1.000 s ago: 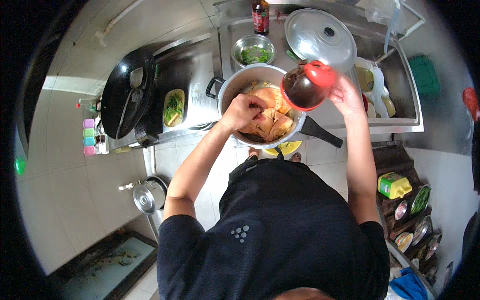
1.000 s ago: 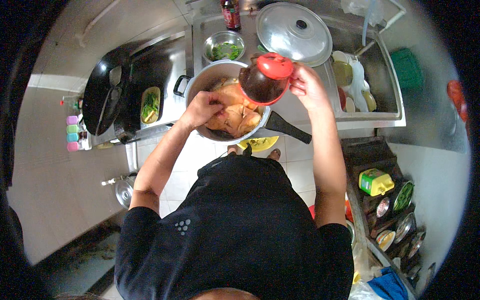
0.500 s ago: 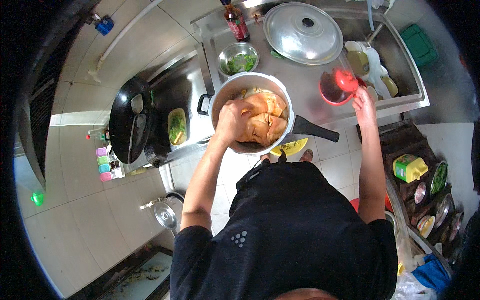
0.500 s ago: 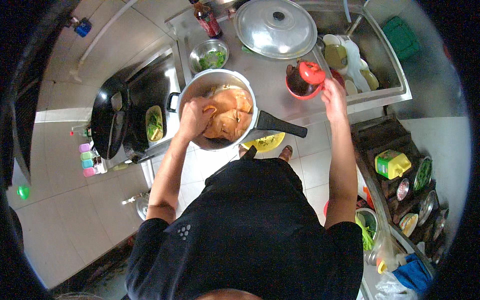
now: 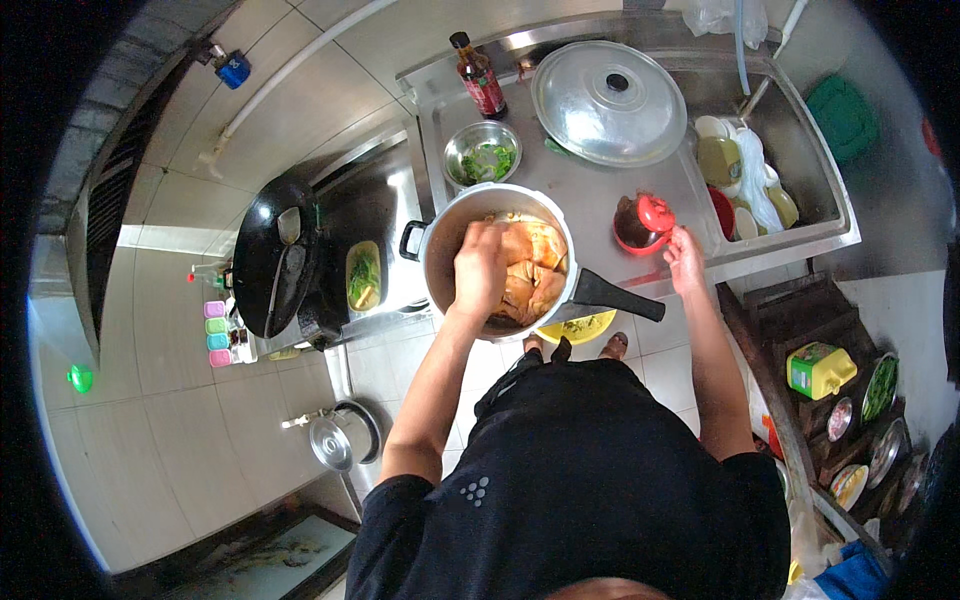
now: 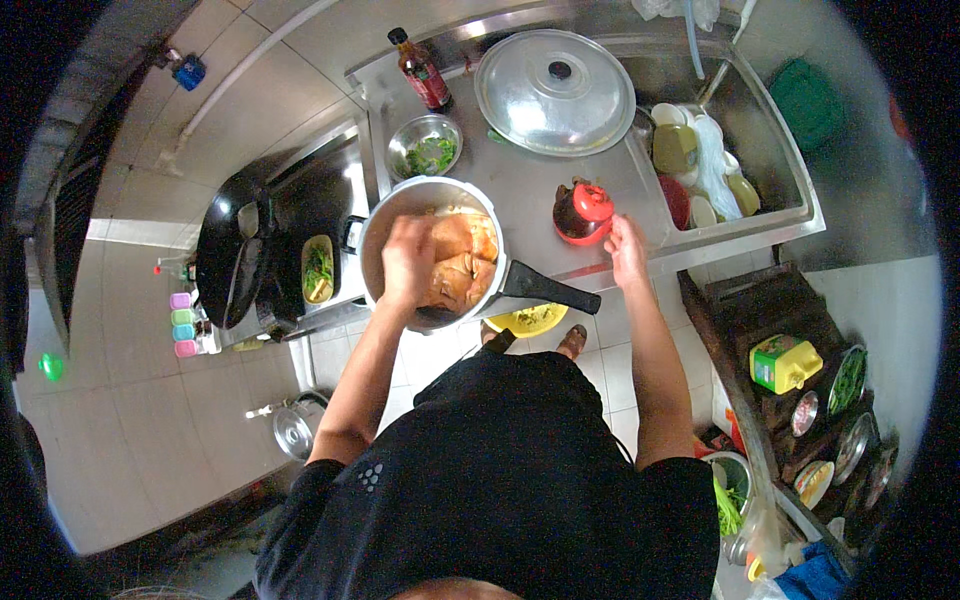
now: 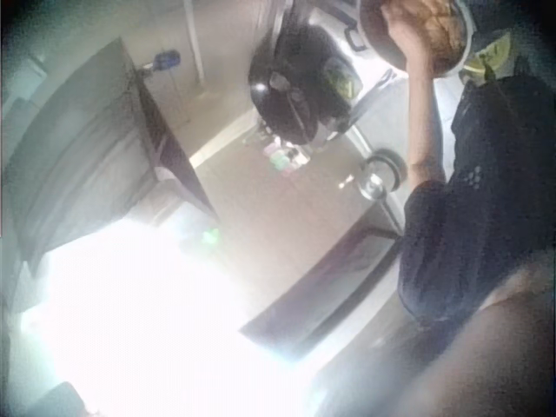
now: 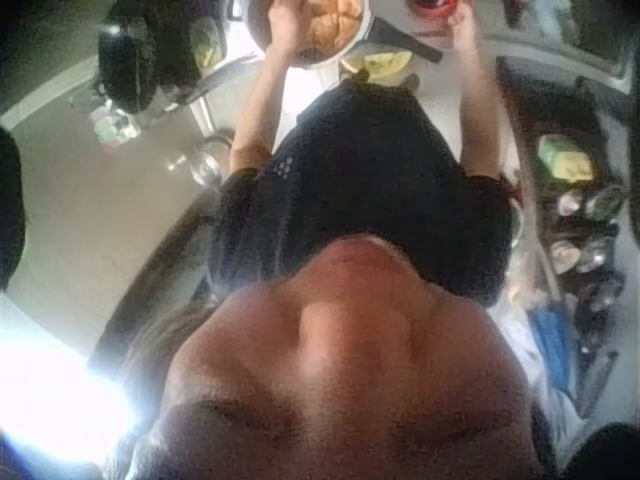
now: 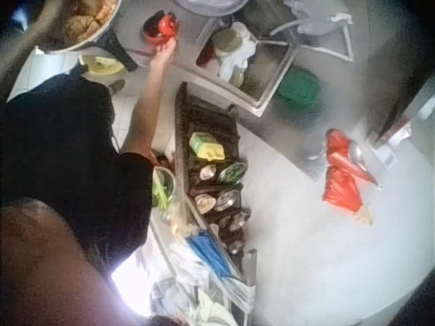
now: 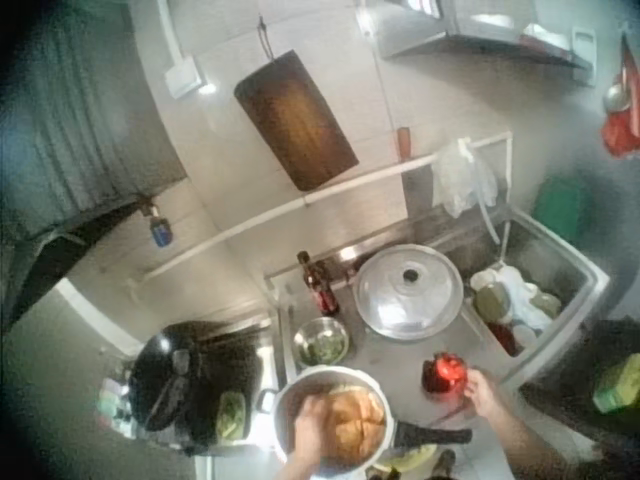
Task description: The person adds sauces and seasonings to raw chicken pieces in a pot and mixes them by hand. They then wash their hands and dry them with a cloth.
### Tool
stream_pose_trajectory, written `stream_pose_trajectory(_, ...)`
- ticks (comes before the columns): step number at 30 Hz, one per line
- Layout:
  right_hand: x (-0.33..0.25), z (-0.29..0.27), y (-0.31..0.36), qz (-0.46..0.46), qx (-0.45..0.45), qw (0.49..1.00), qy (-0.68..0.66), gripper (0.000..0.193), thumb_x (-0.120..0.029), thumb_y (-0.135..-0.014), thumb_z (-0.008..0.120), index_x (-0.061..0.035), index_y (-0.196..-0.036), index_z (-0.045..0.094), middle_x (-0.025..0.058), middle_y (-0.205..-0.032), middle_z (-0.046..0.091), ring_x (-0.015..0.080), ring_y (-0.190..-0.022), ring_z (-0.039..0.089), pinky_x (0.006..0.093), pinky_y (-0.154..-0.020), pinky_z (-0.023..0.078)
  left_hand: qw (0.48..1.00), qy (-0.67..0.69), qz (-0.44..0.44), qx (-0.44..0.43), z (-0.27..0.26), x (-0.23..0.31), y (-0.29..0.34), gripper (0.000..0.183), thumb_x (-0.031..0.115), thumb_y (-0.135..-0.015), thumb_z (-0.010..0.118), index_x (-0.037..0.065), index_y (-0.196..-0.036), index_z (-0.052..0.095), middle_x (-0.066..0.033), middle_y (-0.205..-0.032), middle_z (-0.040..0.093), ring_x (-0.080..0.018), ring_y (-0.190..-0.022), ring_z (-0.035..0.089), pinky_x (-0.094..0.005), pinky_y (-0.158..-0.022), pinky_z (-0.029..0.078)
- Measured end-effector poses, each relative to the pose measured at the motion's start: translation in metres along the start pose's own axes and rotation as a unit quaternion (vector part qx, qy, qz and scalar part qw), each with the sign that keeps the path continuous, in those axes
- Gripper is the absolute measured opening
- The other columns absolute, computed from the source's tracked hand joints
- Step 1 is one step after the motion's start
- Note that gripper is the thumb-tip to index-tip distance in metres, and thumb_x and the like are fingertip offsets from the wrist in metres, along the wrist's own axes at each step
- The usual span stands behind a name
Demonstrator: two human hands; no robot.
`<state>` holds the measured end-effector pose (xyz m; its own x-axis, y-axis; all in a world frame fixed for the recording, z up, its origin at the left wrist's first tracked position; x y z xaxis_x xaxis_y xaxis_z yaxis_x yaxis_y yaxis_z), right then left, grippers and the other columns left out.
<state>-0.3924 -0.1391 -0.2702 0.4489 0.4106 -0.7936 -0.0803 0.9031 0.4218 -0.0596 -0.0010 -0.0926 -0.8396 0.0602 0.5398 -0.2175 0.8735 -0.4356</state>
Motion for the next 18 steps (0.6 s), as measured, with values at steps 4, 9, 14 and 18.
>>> stream_pose_trajectory(4,-0.002,0.015,-0.002,-0.014,-0.041,0.999,0.017,0.017,-0.024,-0.089,0.064,-0.0189,-0.079,0.05,-0.0079,-0.074,0.047,0.0029,-0.064,0.044,0.022,-0.055,0.036,0.978,-0.08,-0.092,-0.171,0.018,0.001,0.012,0.016,0.005,-0.075,0.059,0.003,-0.089,0.066,-0.0218,-0.083,0.066,-0.0368,-0.076,0.065,-0.0447,-0.069,0.054)
stream_pose_trajectory(9,-0.01,0.028,-0.005,-0.043,-0.04,0.984,0.168,0.024,-0.025,-0.089,0.064,-0.0141,-0.072,0.051,-0.0064,-0.062,0.045,0.004,-0.052,0.042,0.0219,-0.046,0.035,0.997,-0.042,-0.053,-0.043,-0.002,0.024,0.018,0.026,0.002,-0.075,0.057,0.002,-0.099,0.067,-0.0214,-0.089,0.065,-0.0374,-0.085,0.064,-0.0424,-0.076,0.053)
stream_pose_trajectory(14,-0.037,0.049,-0.017,-0.301,-0.076,0.808,0.5,0.027,-0.026,-0.09,0.064,-0.0057,-0.072,0.06,-0.001,-0.068,0.057,0.0074,-0.056,0.052,0.0248,-0.048,0.042,0.92,-0.209,-0.082,-0.32,0.048,0.006,0.044,0.036,0.028,-0.083,0.058,0.006,-0.111,0.064,-0.0179,-0.108,0.063,-0.0367,-0.103,0.059,-0.0479,-0.092,0.045)
stream_pose_trajectory(18,-0.03,0.05,-0.038,-0.128,-0.119,0.859,0.482,0.025,-0.027,-0.09,0.065,-0.0023,-0.088,0.069,0.0006,-0.08,0.063,0.0081,-0.065,0.057,0.0246,-0.059,0.05,0.918,-0.239,-0.119,-0.294,0.045,-0.011,0.056,0.045,0.041,-0.084,0.06,0.014,-0.12,0.06,-0.0198,-0.126,0.053,-0.0419,-0.117,0.049,-0.0511,-0.095,0.042)
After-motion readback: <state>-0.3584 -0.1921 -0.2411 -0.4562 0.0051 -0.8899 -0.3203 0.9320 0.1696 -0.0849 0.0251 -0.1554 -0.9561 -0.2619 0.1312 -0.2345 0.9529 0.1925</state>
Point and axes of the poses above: each hand's wrist, its own y-axis away from the middle knuckle, its own z-axis out of the palm, x = y × z, the point moved 7 cm from there along -y, towards the middle knuckle
